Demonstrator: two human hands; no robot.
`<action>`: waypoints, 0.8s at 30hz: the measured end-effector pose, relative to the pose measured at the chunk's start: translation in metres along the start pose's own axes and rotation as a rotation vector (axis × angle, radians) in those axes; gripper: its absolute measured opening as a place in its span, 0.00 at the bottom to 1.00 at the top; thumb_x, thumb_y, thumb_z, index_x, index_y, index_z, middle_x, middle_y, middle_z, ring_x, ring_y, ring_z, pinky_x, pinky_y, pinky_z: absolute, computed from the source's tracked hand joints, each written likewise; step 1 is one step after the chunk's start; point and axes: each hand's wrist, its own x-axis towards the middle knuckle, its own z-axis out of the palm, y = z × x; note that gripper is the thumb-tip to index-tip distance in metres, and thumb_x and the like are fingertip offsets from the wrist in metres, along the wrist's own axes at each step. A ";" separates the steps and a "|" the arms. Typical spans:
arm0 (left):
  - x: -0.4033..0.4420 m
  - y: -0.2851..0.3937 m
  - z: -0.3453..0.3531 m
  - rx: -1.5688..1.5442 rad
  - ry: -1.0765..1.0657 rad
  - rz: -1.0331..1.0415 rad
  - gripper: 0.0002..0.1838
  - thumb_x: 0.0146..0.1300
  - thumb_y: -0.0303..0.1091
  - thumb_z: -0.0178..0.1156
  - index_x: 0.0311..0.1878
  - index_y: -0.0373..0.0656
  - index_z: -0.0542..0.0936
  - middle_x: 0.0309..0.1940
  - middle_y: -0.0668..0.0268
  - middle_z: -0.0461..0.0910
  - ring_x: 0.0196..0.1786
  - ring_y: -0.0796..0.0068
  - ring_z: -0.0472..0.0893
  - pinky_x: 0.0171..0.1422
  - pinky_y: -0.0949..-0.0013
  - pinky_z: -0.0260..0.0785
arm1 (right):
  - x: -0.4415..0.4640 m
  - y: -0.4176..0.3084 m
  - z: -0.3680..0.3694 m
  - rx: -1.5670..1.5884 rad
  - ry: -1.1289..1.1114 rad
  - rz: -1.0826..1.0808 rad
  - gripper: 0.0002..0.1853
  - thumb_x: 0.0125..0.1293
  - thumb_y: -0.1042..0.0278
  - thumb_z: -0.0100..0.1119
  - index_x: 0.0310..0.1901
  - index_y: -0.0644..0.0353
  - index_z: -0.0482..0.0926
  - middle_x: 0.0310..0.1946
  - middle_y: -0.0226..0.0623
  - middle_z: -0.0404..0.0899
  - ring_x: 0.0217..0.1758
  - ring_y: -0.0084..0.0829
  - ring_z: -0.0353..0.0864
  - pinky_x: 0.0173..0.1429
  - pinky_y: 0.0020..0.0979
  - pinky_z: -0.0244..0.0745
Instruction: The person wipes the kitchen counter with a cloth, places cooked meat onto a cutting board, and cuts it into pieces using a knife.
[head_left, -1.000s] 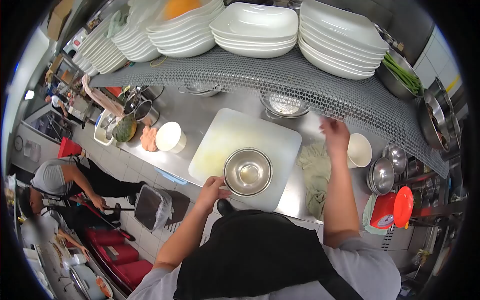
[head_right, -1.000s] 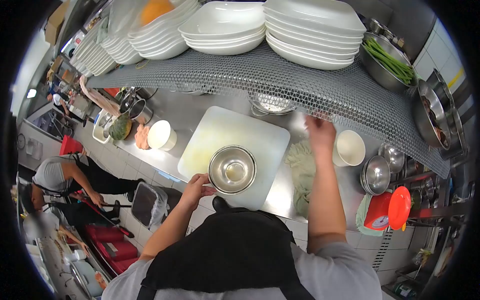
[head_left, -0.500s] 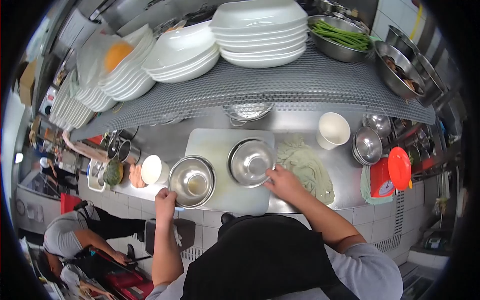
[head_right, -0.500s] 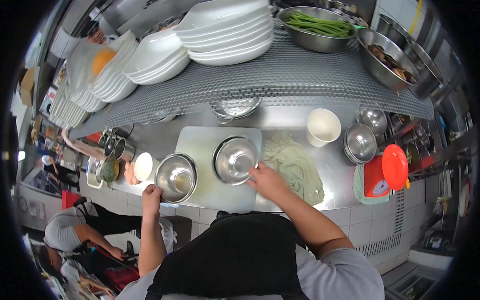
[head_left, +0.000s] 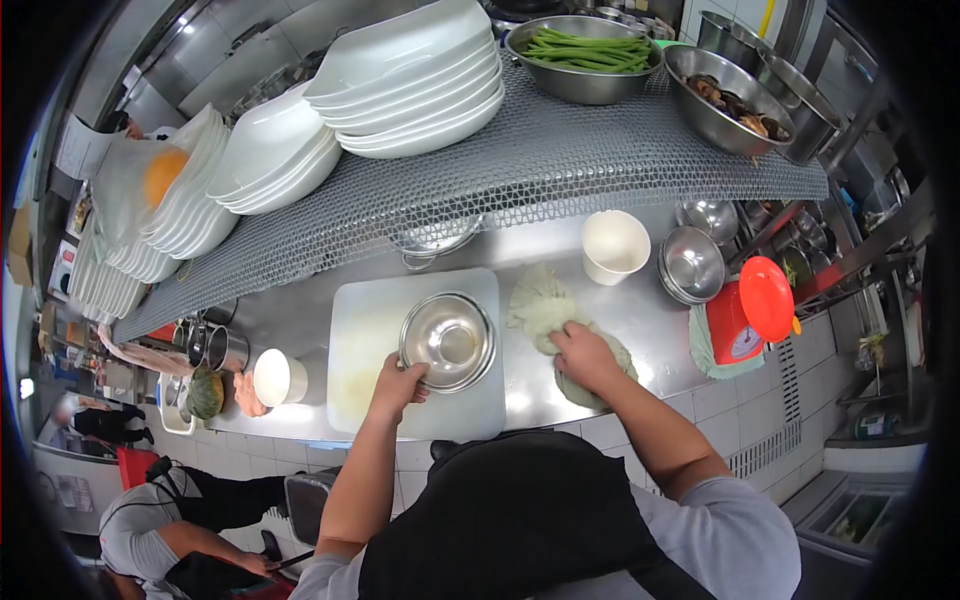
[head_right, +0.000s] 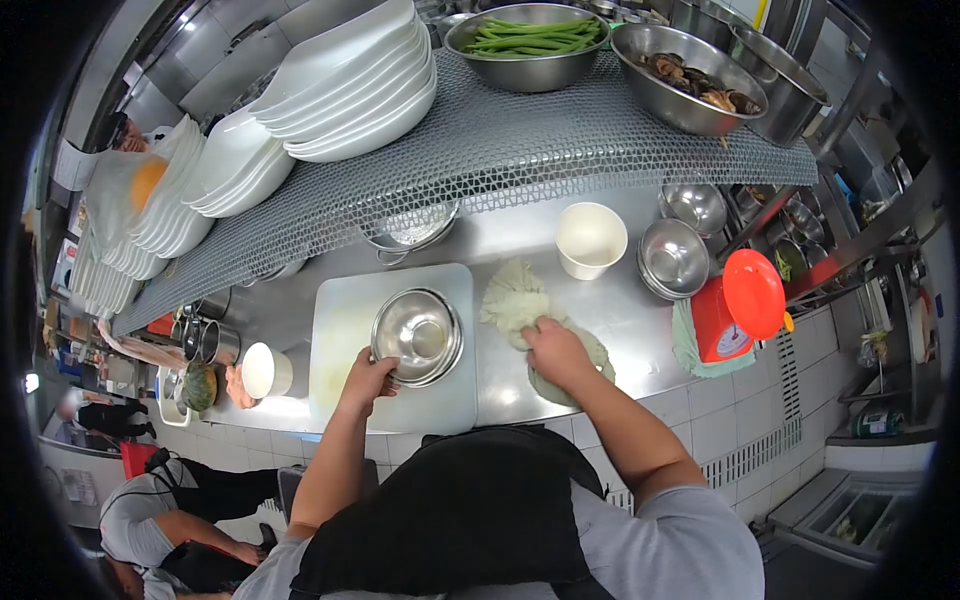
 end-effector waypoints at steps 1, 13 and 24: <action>0.004 -0.003 0.001 -0.004 0.001 0.000 0.32 0.61 0.34 0.64 0.65 0.30 0.66 0.39 0.56 0.80 0.33 0.69 0.84 0.29 0.67 0.79 | 0.001 0.005 0.003 -0.003 -0.001 -0.003 0.20 0.58 0.63 0.66 0.52 0.57 0.80 0.46 0.48 0.77 0.52 0.50 0.80 0.53 0.45 0.78; -0.029 -0.048 -0.013 -0.268 0.038 -0.079 0.20 0.62 0.26 0.54 0.58 0.28 0.71 0.43 0.53 0.81 0.36 0.62 0.85 0.36 0.64 0.84 | 0.205 -0.013 -0.047 -0.220 -0.022 0.231 0.17 0.64 0.59 0.59 0.53 0.52 0.84 0.53 0.41 0.84 0.60 0.42 0.80 0.63 0.46 0.72; -0.043 -0.055 -0.012 -0.366 0.026 -0.052 0.24 0.62 0.24 0.55 0.61 0.30 0.68 0.44 0.54 0.80 0.41 0.63 0.85 0.39 0.62 0.85 | 0.059 0.018 0.027 -0.216 0.100 0.022 0.26 0.71 0.53 0.56 0.68 0.47 0.74 0.75 0.48 0.60 0.79 0.54 0.54 0.80 0.52 0.53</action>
